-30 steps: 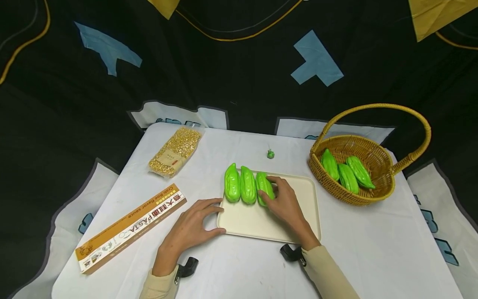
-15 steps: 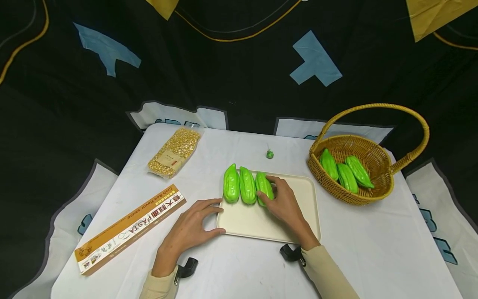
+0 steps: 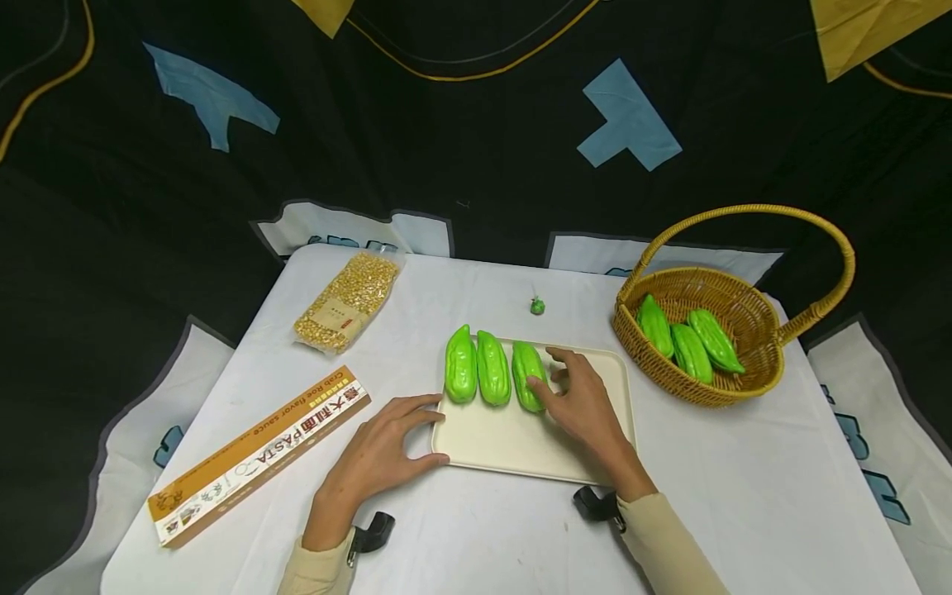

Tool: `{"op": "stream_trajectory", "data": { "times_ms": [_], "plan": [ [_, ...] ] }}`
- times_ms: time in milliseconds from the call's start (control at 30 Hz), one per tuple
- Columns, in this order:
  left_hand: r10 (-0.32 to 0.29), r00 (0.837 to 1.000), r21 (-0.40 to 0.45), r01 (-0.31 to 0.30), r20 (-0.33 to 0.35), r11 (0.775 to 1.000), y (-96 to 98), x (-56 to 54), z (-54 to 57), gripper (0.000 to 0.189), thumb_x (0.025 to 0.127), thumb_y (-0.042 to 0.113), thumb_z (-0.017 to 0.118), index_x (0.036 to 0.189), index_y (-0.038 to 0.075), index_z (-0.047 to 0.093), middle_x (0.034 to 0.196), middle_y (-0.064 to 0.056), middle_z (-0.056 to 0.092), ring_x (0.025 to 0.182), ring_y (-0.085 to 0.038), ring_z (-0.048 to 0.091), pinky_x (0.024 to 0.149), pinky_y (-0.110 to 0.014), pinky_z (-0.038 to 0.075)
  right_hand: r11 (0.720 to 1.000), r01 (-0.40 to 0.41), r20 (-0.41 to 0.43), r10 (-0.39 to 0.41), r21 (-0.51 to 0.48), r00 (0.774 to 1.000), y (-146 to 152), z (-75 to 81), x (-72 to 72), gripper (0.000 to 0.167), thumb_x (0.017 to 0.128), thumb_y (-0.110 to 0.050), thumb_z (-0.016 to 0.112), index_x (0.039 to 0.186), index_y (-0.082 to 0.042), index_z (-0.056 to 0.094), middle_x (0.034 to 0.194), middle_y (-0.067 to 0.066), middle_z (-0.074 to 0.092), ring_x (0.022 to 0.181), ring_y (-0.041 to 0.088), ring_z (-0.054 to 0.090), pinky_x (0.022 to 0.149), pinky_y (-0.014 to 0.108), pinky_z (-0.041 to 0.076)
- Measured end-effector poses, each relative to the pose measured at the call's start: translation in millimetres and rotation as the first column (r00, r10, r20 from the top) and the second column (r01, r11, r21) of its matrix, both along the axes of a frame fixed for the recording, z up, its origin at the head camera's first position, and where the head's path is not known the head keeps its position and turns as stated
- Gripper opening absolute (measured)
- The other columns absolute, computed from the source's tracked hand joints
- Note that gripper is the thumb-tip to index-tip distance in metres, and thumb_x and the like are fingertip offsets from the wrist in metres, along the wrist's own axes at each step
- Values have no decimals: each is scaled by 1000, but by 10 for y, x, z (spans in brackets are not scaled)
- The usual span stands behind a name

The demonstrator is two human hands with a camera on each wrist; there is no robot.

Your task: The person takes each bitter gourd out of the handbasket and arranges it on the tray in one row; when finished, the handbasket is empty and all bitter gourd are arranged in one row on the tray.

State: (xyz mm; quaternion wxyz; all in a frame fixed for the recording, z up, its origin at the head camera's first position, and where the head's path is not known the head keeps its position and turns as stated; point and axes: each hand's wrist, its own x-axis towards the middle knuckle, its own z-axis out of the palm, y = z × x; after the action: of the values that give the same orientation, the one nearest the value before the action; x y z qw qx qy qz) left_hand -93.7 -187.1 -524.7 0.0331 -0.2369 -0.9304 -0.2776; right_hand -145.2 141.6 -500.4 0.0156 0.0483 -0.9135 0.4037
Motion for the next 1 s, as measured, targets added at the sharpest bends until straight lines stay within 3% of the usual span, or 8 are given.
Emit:
{"op": "stream_trajectory", "data": {
  "times_ms": [400,700,1000],
  "plan": [
    [-2,1000,5,2,-2,1000,5,2,6,59,81,52,94,129,22,77,157,6,58,141,-22,58,112,-44,54,999,8,-159,-15,-44,987,484,242,-33,50,103,-21,75,146,-1,60,140,22,66,117,40,70,91,55,64],
    [0,1000,2,0,-4,1000,3,13,-8,60,80,51,94,129,21,77,157,5,59,140,-23,59,112,-44,54,994,97,-247,-85,40,965,910,429,-109,46,103,-19,74,142,2,63,127,26,70,109,43,73,87,57,63],
    [-2,1000,-2,2,-8,1000,-4,2,-5,60,81,52,94,130,22,77,156,5,59,139,-23,59,112,-44,54,976,214,-236,-197,47,951,1372,539,-220,46,105,-18,70,143,5,60,139,28,65,118,50,69,95,64,59]
  ]
}}
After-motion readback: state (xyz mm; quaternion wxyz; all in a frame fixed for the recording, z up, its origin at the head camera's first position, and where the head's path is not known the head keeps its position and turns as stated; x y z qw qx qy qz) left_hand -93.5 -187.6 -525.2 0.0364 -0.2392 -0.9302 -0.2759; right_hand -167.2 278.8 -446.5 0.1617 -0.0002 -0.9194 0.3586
